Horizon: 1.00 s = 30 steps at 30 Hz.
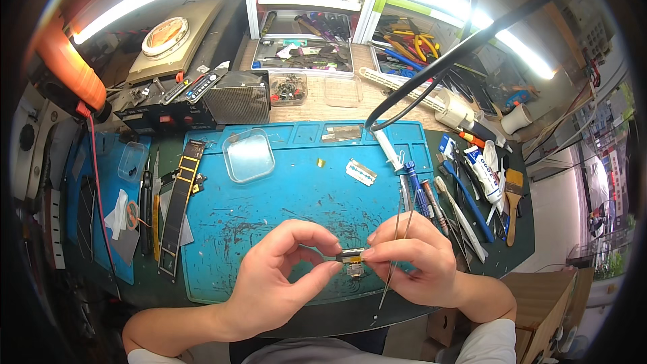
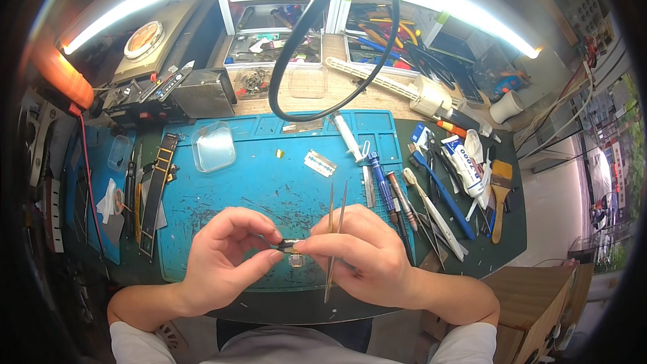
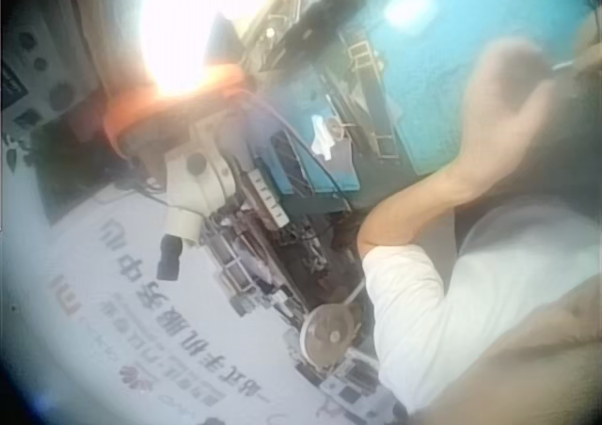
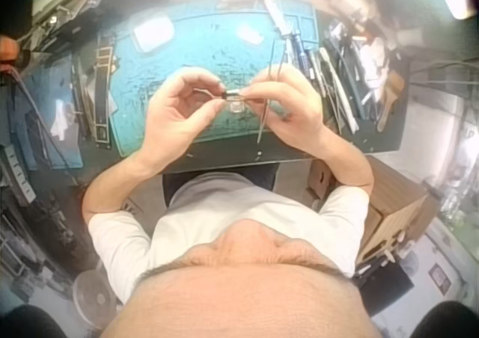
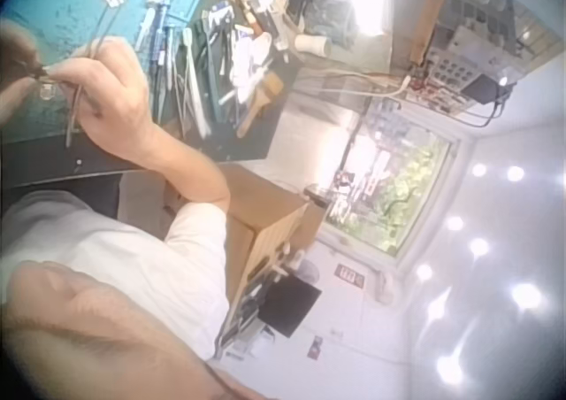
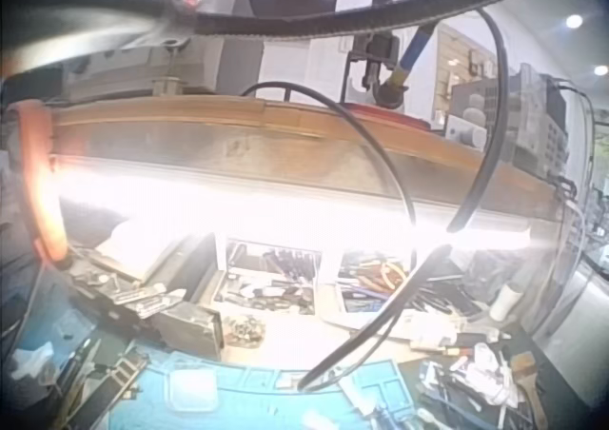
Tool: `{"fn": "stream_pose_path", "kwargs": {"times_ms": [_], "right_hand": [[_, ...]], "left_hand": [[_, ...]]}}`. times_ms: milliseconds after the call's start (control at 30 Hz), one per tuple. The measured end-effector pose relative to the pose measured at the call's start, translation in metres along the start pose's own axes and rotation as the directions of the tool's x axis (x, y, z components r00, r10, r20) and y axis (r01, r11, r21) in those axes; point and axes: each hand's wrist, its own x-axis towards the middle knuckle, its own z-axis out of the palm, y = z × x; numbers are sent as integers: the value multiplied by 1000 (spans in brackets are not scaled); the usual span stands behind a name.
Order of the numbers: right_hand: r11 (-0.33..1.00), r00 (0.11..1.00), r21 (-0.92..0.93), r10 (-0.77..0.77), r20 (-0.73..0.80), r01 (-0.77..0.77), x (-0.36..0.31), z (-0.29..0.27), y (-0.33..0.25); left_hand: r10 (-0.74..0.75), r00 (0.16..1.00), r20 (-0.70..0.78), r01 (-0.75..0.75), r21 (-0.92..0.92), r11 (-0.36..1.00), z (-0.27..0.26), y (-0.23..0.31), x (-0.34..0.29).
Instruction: The person uses a hot air rework station to heat a small electronic component, then removes it with tweezers. They inspect the component and the circuit board, then use a soldering iron to work on the board's contacts.
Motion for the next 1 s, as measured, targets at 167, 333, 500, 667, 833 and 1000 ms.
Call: {"fn": "stream_pose_path", "kwargs": {"times_ms": [167, 333, 500, 667, 833, 1000], "right_hand": [[1000, 1000, 8, -9, -9, 9, 1, 1, 0], [1000, 1000, 13, 12, -18, -11, -1, 2, 0], [1000, 1000, 17, 7, -8, -6, -1, 1, 0], [1000, 1000, 20, -10, -14, 10, -1, 2, 0], [1000, 1000, 13, -15, -3, 15, 0, 0, 0], [992, 995, 83, 96, 23, -98, 0, -2, -7]], "left_hand": [[4, 1000, -2, -4, 20, 1000, 0, 0, -1], [-29, 1000, 4, 29, 51, 998, 1, 0, 0], [-4, 999, 46, -4, 186, 983, -1, 2, 1], [-23, 991, 128, -7, 233, 972, -3, 5, 2], [-11, 991, 135, -25, 262, 965, -2, 5, 2], [-84, 993, 84, 62, 237, 970, -1, 5, 0]]}}
